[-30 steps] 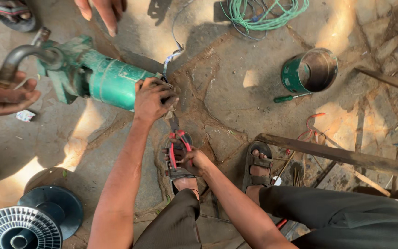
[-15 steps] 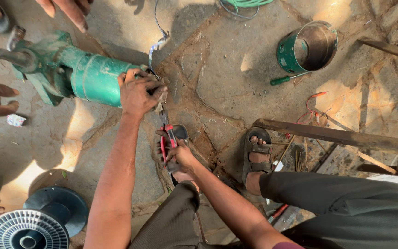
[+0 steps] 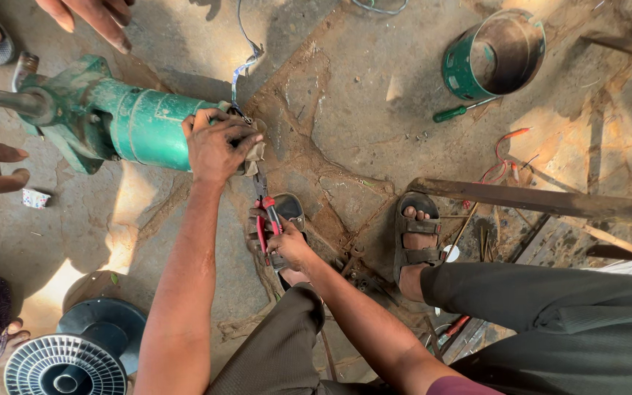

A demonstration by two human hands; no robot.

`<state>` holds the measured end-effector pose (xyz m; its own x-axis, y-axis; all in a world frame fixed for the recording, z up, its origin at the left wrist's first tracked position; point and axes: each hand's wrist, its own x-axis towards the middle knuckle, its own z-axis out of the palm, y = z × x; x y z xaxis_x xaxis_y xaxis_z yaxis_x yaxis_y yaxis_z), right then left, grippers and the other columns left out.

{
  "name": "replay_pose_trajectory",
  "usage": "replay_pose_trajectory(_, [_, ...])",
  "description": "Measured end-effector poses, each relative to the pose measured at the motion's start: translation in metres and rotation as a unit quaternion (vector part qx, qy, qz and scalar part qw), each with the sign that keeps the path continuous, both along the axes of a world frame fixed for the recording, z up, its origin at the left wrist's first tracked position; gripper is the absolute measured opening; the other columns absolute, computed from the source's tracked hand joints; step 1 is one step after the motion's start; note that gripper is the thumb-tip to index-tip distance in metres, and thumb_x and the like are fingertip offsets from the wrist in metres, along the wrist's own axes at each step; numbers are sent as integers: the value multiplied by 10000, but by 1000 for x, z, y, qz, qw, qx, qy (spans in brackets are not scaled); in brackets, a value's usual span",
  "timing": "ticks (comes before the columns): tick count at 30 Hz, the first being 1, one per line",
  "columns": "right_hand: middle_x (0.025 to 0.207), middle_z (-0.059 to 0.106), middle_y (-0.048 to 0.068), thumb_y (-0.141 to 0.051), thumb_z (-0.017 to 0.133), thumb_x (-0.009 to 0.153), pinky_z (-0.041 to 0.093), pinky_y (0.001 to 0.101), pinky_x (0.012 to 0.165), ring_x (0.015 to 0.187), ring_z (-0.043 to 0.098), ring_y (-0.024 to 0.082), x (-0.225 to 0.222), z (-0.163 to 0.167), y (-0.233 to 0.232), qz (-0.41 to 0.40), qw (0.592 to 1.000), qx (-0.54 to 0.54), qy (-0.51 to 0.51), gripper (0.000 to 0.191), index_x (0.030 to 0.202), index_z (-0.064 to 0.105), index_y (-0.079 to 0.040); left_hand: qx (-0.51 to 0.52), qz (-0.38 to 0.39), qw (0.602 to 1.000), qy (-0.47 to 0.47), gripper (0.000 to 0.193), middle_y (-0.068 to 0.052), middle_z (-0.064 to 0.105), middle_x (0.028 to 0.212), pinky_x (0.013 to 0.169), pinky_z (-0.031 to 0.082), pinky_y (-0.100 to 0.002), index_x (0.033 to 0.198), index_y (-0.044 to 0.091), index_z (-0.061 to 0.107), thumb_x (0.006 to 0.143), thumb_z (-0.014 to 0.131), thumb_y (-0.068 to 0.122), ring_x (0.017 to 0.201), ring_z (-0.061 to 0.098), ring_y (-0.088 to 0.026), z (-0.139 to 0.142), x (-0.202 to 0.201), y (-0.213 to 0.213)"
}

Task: The person uses pliers to pry and remove a metal ring from the end of a green electric motor. They repeatedly reposition the pliers and apply leverage to loosen the ring, eventually detaching it from the motor housing.

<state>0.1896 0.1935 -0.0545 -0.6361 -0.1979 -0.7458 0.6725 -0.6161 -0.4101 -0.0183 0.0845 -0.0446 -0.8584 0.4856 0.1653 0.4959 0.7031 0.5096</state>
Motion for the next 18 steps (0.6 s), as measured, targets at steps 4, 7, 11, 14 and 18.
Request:
replay_pose_trajectory(4, [1038, 650, 100, 170, 512, 732, 514, 293, 635, 847, 657, 193, 2, -9, 0, 11, 1000, 22, -2, 812, 1490, 544, -119, -3, 2, 1000, 7, 288, 90, 779, 998, 1050, 319, -485, 923, 230, 839, 877, 836, 514, 1152, 566, -193, -1, 2, 7])
replay_pose_trajectory(7, [999, 639, 28, 135, 516, 691, 484, 283, 572, 769, 616, 149, 0, -11, -3, -11, 1000, 12, 13, 752, 1403, 581, -98, 13, -3, 1000, 2, 271, 85, 777, 978, 1035, 329, -466, 894, 228, 838, 815, 851, 487, 1145, 582, -190, 2, 3, 11])
replay_pose_trajectory(11, [896, 613, 57, 66, 557, 752, 446, 302, 532, 685, 558, 180, -5, -10, -14, -52, 994, 101, -4, 519, 1261, 571, -36, -3, -17, 999, 27, 286, 86, 780, 1023, 1055, 327, -461, 915, 212, 842, 799, 872, 472, 1137, 580, -180, 7, -1, 17])
replay_pose_trajectory(14, [912, 610, 99, 42, 632, 768, 486, 336, 618, 758, 609, 222, -7, -12, -14, -159, 987, 2, 9, 443, 1199, 544, -5, 13, -21, 1000, 6, 279, 101, 780, 1038, 1053, 340, -435, 918, 219, 839, 804, 870, 471, 1149, 577, -182, 7, -3, 21])
replay_pose_trajectory(18, [900, 588, 36, -82, 555, 717, 465, 312, 688, 752, 559, 160, -7, -12, 4, -101, 959, -255, -72, 510, 1226, 577, -48, 22, -17, 1000, -6, 269, 104, 781, 1051, 1051, 340, -422, 923, 228, 844, 803, 863, 469, 1146, 579, -182, 5, -3, 25])
